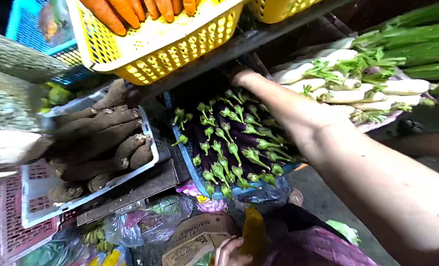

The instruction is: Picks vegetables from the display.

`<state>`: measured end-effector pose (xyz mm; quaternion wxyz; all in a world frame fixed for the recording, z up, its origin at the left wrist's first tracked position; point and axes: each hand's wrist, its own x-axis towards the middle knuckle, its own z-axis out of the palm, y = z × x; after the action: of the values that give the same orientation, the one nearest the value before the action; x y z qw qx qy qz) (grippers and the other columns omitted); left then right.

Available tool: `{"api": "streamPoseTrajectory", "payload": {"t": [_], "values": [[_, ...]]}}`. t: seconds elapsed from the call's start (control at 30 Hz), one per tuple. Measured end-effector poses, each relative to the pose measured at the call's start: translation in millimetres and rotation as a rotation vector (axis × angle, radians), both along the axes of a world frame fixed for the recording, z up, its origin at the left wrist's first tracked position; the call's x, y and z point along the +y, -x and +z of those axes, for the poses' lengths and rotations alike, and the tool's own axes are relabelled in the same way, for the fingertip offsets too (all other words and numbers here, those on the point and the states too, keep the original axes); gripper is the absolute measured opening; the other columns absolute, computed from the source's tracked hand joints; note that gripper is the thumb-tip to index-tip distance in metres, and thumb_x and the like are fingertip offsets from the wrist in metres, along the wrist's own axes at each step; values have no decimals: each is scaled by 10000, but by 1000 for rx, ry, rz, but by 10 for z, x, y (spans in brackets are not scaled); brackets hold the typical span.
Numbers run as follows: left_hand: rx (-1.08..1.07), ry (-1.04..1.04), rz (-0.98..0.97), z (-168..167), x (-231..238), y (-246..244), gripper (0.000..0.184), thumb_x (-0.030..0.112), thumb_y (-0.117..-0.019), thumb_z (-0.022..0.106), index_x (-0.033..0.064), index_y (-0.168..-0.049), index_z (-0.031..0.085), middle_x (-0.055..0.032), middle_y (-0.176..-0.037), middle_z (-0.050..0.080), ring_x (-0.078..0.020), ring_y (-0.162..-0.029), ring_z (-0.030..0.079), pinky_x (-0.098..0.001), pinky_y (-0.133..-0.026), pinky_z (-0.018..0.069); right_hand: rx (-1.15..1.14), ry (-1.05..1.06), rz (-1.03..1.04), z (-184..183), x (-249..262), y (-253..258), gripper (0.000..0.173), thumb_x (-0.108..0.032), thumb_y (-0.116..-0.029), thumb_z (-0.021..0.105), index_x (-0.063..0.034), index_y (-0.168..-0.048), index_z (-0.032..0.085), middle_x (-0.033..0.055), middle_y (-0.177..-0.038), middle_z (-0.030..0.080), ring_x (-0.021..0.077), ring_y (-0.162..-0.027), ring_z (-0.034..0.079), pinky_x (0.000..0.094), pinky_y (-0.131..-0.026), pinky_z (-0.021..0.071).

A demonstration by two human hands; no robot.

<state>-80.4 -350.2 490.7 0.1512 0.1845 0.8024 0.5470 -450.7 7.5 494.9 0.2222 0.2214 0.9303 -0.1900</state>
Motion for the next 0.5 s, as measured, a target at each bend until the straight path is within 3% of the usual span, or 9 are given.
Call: {"api": "streamPoseTrajectory", "payload": {"t": [0.1,0.23,0.33,0.37,0.43,0.5], "values": [[-275,240,-137,-35,-16,-57,197,112,-937,651,-49,-984,756,-211,-1202,704,-268,-1150,674,-386,-1024,535,140,-13,64,311,47,-387,428,-296,-1063,514,66,-1265,620,312,-1323,601,486,-1289,553,696,-1008,428],[-459,459,-342,-404,114,-211,237,127,-987,598,-15,-1109,743,-169,-1162,729,-260,-1070,715,-437,-963,570,354,168,343,689,296,-1453,438,-323,-1080,494,-54,-1409,601,182,-1307,664,331,-1216,634,544,-1051,467],[-570,546,-559,-809,442,-287,295,163,-1027,546,3,-1201,721,-168,-1237,706,-278,-1145,688,-461,-1036,532,528,579,496,631,635,-2700,358,-310,-1033,538,-85,-1261,699,20,-1064,738,68,-910,687,281,-794,596],[-597,570,-646,-939,621,-285,314,172,-1041,527,9,-1243,703,-170,-1276,688,-283,-1181,671,-462,-1062,515,473,744,467,490,731,-3117,313,-293,-1019,570,-96,-1197,734,-24,-994,751,23,-846,690,237,-734,606],[-602,581,-810,-1185,1074,-269,334,167,-1057,501,18,-1300,674,-175,-1329,660,-291,-1221,649,-463,-1081,498,197,975,326,45,876,-3838,287,-233,-1013,583,-72,-1176,756,0,-1001,779,40,-842,716,249,-762,612],[-536,639,-957,-1493,1614,-218,353,141,-1060,478,43,-1355,645,-168,-1386,630,-295,-1264,625,-470,-1097,482,-162,1017,115,-528,883,-4376,282,-167,-1054,557,-22,-1232,722,126,-1073,754,194,-903,716,400,-852,582]]}}
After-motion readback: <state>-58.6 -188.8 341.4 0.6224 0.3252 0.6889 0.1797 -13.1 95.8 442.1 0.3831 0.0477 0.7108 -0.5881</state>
